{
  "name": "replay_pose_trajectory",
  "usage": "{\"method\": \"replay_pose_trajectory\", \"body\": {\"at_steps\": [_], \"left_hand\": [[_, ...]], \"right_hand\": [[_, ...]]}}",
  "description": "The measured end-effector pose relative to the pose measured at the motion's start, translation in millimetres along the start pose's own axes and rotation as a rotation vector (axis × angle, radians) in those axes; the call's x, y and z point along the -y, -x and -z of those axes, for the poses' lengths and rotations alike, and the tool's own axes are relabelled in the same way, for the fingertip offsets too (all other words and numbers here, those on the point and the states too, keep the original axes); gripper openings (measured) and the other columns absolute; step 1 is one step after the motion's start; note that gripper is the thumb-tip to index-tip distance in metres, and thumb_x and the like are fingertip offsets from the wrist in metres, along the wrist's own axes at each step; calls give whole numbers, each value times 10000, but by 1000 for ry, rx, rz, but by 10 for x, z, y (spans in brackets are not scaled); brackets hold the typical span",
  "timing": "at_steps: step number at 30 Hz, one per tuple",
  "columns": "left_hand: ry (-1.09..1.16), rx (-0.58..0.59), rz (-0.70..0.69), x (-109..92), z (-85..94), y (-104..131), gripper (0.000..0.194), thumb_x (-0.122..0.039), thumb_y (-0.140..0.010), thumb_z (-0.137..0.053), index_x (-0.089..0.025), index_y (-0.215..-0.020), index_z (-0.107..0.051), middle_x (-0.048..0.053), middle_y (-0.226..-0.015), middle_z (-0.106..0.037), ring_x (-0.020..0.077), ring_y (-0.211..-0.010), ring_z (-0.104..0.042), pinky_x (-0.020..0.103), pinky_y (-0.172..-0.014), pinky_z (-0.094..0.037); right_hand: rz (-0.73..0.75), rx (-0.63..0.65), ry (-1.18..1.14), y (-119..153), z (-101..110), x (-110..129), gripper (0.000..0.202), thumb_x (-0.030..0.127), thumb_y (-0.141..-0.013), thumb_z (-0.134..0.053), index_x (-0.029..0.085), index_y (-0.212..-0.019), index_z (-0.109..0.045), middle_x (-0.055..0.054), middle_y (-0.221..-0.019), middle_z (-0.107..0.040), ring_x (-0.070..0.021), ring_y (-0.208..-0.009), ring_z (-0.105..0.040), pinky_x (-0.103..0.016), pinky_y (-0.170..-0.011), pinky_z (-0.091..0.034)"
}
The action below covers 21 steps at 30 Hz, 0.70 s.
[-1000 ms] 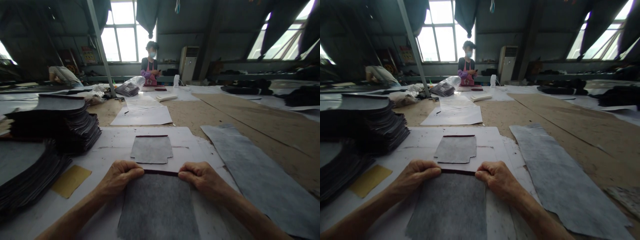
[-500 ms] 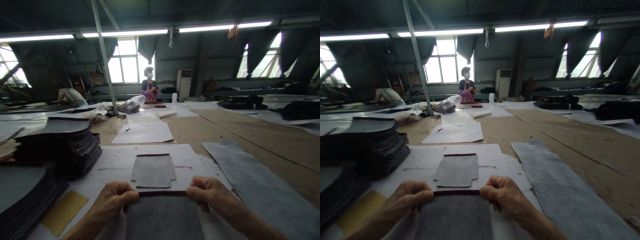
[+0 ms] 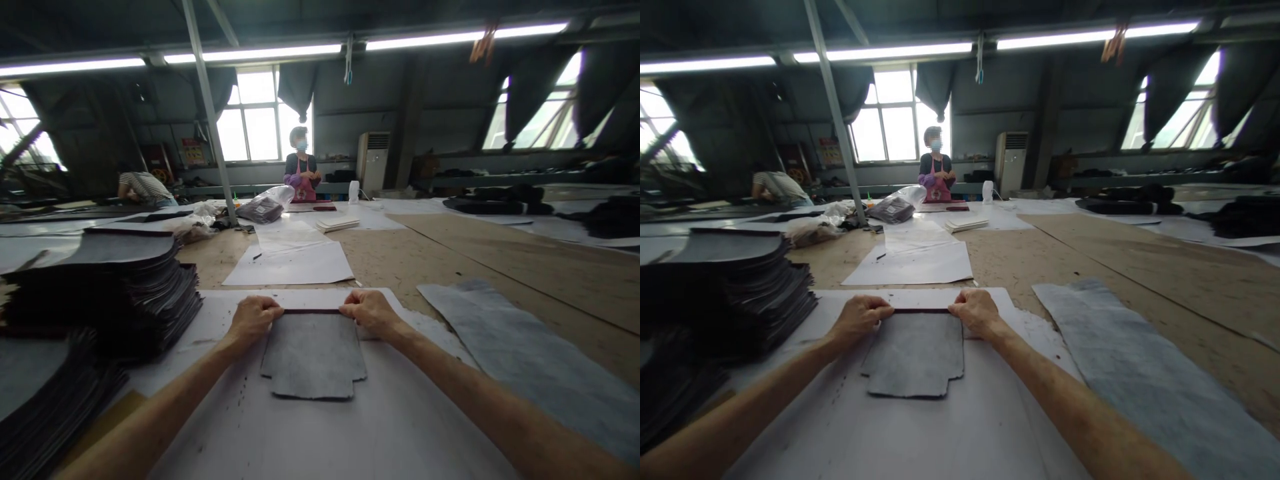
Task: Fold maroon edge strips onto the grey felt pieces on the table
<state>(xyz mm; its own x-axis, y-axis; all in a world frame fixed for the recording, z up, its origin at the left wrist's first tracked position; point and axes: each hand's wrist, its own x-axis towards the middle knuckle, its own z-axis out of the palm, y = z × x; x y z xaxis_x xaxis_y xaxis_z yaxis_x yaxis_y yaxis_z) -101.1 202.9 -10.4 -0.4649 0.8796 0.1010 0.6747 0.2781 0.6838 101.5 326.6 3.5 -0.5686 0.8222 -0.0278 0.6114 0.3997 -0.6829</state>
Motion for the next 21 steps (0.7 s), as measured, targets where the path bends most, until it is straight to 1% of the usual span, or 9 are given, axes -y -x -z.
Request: {"method": "replay_pose_trajectory", "body": {"at_steps": [3, 6, 14, 18, 21], "left_hand": [[-113, -61, -28, 60, -102, -20, 228, -339, -864, -532, -122, -884, -598, 37, -904, -607, 170, -865, -576, 362, -797, -472], [-192, -107, -44, 94, -146, -41, 214, -324, -876, -516, -130, -914, -599, 49, -963, -607, 179, -930, -566, 393, -856, -452], [-353, -122, -50, 101, -196, -77, 207, -313, -883, -509, -133, -939, -593, 52, -970, -605, 171, -912, -574, 384, -840, -467], [-423, -126, -19, 83, -217, -106, 222, -323, -882, -509, -132, -967, -583, 56, -984, -598, 173, -910, -574, 384, -830, -471], [-448, -129, 5, 68, -217, -111, 225, -330, -876, -513, -137, -963, -590, 55, -981, -606, 172, -905, -575, 374, -819, -468]], "right_hand": [[21, -50, 140, -24, -53, -30, 206, 334, -868, -527, 146, -924, -590, -37, -936, -595, -147, -830, -568, -339, -757, -476], [29, -78, 222, -24, -92, -54, 210, 336, -874, -518, 150, -932, -597, -36, -938, -604, -152, -848, -574, -354, -786, -470], [27, -143, 334, -33, -174, -93, 212, 342, -882, -504, 161, -938, -597, -40, -958, -604, -154, -870, -573, -360, -806, -461], [32, -139, 348, -45, -189, -90, 211, 336, -884, -502, 160, -955, -592, -48, -996, -595, -165, -913, -563, -378, -829, -452], [-20, -121, 342, -51, -182, -81, 222, 340, -882, -505, 156, -977, -584, -50, -996, -591, -168, -908, -564, -381, -818, -458]]}}
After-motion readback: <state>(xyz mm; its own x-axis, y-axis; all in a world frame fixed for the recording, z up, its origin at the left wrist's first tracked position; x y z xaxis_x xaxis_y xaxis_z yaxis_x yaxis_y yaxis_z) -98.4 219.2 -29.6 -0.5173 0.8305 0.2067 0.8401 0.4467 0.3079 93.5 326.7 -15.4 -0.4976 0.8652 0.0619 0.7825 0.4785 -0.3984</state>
